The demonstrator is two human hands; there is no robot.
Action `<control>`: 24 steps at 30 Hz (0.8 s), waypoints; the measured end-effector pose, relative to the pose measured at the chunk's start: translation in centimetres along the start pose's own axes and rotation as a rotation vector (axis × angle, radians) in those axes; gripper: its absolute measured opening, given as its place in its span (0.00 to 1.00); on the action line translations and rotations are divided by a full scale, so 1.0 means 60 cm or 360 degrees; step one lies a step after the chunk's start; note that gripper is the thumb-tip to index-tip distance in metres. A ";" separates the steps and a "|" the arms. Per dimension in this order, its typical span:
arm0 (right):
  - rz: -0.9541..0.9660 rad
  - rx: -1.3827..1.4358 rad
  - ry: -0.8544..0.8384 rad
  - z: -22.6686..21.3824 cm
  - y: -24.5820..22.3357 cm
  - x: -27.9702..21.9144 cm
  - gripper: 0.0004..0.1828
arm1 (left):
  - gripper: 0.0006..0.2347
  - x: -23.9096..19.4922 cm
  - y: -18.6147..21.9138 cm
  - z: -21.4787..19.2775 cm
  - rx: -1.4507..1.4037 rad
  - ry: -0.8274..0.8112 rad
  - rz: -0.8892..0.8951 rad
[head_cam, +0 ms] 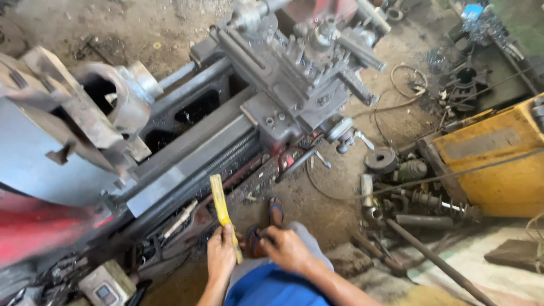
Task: Cleaning metal shavings from a lathe using a brush and adjusting the machine's components like the tailstock and carriage.
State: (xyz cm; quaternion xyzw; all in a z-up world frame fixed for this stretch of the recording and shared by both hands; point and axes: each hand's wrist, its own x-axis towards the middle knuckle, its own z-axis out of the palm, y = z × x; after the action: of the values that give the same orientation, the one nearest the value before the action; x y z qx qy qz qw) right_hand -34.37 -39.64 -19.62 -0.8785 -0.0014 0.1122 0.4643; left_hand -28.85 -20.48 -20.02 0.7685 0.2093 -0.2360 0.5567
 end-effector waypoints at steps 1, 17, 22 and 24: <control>0.0126 -0.0066 0.0026 0.002 0.023 -0.013 0.11 | 0.18 -0.004 -0.014 -0.001 -0.0021 0.0057 -0.0047; 0.0644 0.0024 0.0073 -0.180 0.114 -0.018 0.12 | 0.13 0.028 0.068 0.108 -0.0167 0.0008 0.0222; 0.0095 -0.0015 0.0235 -0.226 0.267 0.040 0.08 | 0.24 0.062 0.072 0.195 0.0254 0.0374 0.0216; 0.0516 0.0008 0.0070 -0.245 0.311 0.035 0.09 | 0.20 0.051 0.051 0.217 0.0148 0.0417 0.0124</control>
State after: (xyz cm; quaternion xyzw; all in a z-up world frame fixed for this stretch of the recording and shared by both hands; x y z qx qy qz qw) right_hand -31.32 -62.04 -27.27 -0.8683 0.1508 0.1666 0.4422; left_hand -26.30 -33.63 -23.04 0.8253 0.2391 -0.1213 0.4970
